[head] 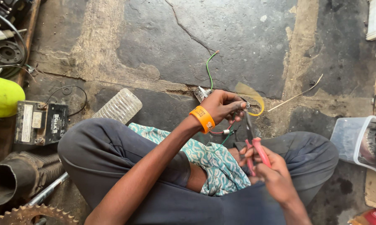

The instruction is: The person sits on the workshop floor and repairs a small wiring harness. They use pliers to crimp and adjust wire connectors, then wrap yellow insulating tape by hand around the joined wires and connectors, pressing the tape down to secure the connections.

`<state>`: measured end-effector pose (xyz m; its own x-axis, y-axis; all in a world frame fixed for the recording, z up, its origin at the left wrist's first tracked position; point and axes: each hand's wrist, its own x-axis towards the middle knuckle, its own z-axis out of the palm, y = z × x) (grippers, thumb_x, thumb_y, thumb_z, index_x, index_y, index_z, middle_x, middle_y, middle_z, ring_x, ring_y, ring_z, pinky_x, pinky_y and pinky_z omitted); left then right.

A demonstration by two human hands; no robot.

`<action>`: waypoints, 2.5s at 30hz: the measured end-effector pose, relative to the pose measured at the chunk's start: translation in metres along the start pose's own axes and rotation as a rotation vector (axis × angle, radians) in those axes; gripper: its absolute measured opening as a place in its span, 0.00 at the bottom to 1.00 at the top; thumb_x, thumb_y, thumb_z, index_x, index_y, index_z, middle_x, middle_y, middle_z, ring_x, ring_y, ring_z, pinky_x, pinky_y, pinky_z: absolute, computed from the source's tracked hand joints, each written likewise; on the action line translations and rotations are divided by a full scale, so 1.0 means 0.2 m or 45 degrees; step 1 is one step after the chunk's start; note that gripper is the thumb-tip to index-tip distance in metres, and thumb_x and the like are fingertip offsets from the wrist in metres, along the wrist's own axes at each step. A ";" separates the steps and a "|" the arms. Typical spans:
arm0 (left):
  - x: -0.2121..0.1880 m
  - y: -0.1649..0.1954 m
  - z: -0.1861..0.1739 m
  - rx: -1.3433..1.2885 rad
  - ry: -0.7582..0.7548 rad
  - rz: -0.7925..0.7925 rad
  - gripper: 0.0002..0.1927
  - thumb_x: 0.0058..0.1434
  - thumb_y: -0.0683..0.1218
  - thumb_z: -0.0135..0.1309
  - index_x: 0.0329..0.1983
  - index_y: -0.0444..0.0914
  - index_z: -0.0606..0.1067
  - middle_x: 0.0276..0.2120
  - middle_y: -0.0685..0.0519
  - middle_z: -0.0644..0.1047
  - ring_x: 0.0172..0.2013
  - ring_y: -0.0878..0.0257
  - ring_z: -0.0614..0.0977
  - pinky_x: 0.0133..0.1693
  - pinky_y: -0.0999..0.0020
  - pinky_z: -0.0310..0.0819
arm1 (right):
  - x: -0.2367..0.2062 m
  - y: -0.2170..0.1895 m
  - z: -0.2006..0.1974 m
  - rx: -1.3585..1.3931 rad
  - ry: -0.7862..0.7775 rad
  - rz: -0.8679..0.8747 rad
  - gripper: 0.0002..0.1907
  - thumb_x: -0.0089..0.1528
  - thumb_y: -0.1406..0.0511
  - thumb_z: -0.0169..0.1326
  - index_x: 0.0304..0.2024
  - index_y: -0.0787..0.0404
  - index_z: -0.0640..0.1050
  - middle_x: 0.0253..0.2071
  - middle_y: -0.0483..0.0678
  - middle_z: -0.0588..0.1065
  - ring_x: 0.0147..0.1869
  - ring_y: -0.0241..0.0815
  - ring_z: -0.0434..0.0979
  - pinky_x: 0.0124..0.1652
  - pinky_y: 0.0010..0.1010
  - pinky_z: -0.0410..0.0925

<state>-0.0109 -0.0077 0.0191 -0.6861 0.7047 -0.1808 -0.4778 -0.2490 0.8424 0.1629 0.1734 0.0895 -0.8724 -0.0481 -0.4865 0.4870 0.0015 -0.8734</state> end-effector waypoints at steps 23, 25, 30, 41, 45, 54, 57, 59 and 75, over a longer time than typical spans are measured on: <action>-0.05 0.10 0.01 0.151 -0.205 0.210 0.12 0.64 0.46 0.63 0.47 0.33 0.82 0.36 0.57 0.83 0.36 0.73 0.79 0.38 0.74 0.75 | -0.14 -0.18 -0.13 0.402 -0.234 0.263 0.16 0.49 0.73 0.46 0.39 0.75 0.72 0.35 0.68 0.78 0.23 0.36 0.69 0.18 0.21 0.58; -0.05 0.10 0.01 0.140 -0.193 0.201 0.12 0.64 0.46 0.63 0.46 0.33 0.82 0.36 0.57 0.83 0.36 0.73 0.79 0.38 0.74 0.75 | -0.14 -0.19 -0.11 0.376 -0.214 0.227 0.15 0.50 0.72 0.45 0.38 0.75 0.72 0.36 0.67 0.78 0.22 0.35 0.68 0.18 0.21 0.57; -0.05 0.10 0.01 0.097 -0.205 0.222 0.13 0.65 0.46 0.63 0.47 0.32 0.82 0.37 0.56 0.83 0.39 0.73 0.80 0.42 0.74 0.76 | -0.14 -0.20 -0.09 0.304 -0.129 0.260 0.14 0.49 0.72 0.43 0.36 0.74 0.72 0.36 0.66 0.78 0.22 0.37 0.70 0.17 0.22 0.56; -0.03 0.07 0.06 0.329 0.030 0.121 0.11 0.68 0.48 0.56 0.38 0.34 0.77 0.26 0.58 0.78 0.28 0.73 0.77 0.29 0.76 0.71 | -0.08 -0.05 -0.02 -0.083 0.069 -0.084 0.09 0.53 0.75 0.41 0.32 0.67 0.72 0.34 0.50 0.71 0.31 0.35 0.68 0.31 0.24 0.64; -0.02 0.05 0.06 0.298 -0.011 0.014 0.16 0.70 0.53 0.54 0.35 0.35 0.77 0.24 0.58 0.76 0.24 0.73 0.75 0.25 0.77 0.71 | -0.07 -0.02 0.04 -0.394 0.197 -0.264 0.08 0.56 0.77 0.42 0.34 0.65 0.72 0.34 0.46 0.70 0.33 0.34 0.68 0.34 0.24 0.66; -0.03 0.05 0.02 -0.187 -0.246 -0.623 0.15 0.65 0.53 0.60 0.35 0.35 0.78 0.23 0.58 0.76 0.20 0.71 0.76 0.19 0.76 0.65 | -0.09 -0.18 -0.06 -1.643 0.416 -0.838 0.20 0.49 0.73 0.51 0.44 0.59 0.80 0.43 0.43 0.78 0.39 0.43 0.79 0.35 0.31 0.69; -0.04 0.02 0.05 -0.088 -0.476 -0.734 0.17 0.64 0.54 0.62 0.33 0.34 0.79 0.21 0.57 0.76 0.18 0.71 0.74 0.17 0.75 0.64 | -0.09 -0.28 -0.20 -2.024 0.320 -1.025 0.22 0.49 0.70 0.57 0.47 0.57 0.82 0.43 0.42 0.78 0.39 0.43 0.78 0.34 0.33 0.69; -0.08 -0.02 0.08 0.102 -0.503 -0.724 0.20 0.63 0.54 0.63 0.30 0.32 0.79 0.19 0.53 0.76 0.15 0.67 0.73 0.17 0.73 0.66 | -0.09 -0.34 -0.29 -2.230 0.155 -1.135 0.16 0.50 0.67 0.63 0.43 0.55 0.83 0.40 0.41 0.79 0.36 0.43 0.77 0.30 0.34 0.68; -0.07 0.03 0.07 -0.306 -0.258 0.152 0.12 0.66 0.42 0.62 0.49 0.31 0.80 0.43 0.52 0.83 0.44 0.68 0.84 0.49 0.69 0.82 | -0.28 0.19 -0.19 0.087 -0.313 0.191 0.23 0.54 0.73 0.50 0.54 0.72 0.72 0.61 0.60 0.72 0.48 0.47 0.78 0.44 0.35 0.71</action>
<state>0.0042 -0.0100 0.0345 -0.6335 0.7728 0.0371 -0.5329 -0.4706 0.7032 0.2280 0.2145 0.0819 -0.7580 -0.2932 -0.5826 0.6186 -0.0400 -0.7847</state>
